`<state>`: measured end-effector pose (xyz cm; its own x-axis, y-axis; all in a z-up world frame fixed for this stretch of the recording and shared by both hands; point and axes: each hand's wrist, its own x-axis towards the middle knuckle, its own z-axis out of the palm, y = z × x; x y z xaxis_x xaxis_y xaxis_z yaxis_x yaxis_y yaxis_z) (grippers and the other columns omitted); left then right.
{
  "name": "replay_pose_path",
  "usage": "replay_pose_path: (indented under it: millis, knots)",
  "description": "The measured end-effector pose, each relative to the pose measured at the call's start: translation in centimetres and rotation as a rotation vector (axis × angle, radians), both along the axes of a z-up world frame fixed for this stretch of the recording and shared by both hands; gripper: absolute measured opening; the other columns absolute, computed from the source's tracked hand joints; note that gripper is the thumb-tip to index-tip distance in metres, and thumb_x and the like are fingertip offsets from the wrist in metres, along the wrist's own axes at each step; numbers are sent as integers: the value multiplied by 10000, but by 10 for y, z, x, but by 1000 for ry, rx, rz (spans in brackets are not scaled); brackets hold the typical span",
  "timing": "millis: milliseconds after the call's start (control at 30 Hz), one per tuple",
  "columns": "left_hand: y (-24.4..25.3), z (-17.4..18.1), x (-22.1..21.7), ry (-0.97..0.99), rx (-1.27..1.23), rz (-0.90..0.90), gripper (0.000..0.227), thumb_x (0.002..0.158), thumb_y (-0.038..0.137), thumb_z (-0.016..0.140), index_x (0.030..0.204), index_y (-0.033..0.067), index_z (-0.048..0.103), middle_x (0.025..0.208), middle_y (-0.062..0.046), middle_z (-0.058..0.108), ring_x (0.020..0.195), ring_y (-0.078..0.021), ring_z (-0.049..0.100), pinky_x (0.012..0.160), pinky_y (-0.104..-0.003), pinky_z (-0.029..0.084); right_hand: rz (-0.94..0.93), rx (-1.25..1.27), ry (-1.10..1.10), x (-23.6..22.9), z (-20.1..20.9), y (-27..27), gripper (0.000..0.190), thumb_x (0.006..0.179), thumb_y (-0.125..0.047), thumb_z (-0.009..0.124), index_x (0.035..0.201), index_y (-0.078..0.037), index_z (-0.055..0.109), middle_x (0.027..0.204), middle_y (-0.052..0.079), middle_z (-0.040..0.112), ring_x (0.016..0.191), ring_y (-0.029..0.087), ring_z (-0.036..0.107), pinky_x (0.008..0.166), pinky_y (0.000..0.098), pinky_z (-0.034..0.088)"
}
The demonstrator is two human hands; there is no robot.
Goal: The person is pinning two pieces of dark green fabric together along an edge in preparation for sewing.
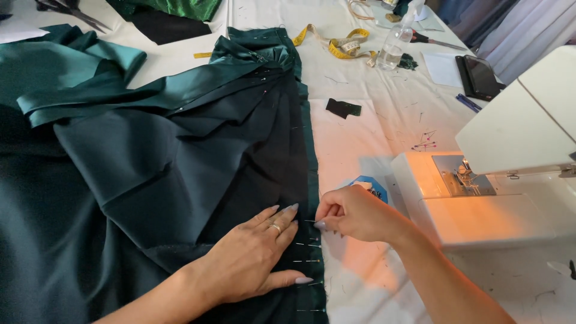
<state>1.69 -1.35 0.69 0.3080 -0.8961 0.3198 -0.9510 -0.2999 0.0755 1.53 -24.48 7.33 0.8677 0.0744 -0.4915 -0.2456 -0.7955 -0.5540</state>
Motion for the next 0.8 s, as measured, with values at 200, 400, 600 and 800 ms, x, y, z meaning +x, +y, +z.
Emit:
replay_pose_path:
  millis: [200,400,600,800]
  knots:
    - [-1,-8,0,-56,2,16,827,1003,643,391,1338,-99,533,1419,-282,517,1335,-353,479,1156,-443,287,-26,78,35,2,0,3,85,918,-149,722,896,-83,771,726,30,733,648,105,657,598,230,560]
    - [0,-6,1,-7,8,-8,850,1013,655,341,1336,-106,538,1401,-281,532,1330,-377,476,1149,-465,286,-23,122,16,3,-7,3,72,913,-140,732,904,-81,772,709,28,724,631,100,646,583,228,545]
    - [-1,-6,1,10,16,-5,867,1000,671,354,1333,-108,539,1406,-292,523,1331,-383,472,1157,-469,271,4,164,-38,3,-13,3,63,906,-122,739,879,-84,781,725,16,740,631,88,629,585,218,494]
    - [-2,-10,1,-27,-11,4,869,979,681,392,1313,-105,556,1393,-289,535,1327,-373,480,1165,-463,275,9,245,-106,5,-28,1,34,880,-71,751,849,-66,766,705,43,754,620,95,688,589,205,533]
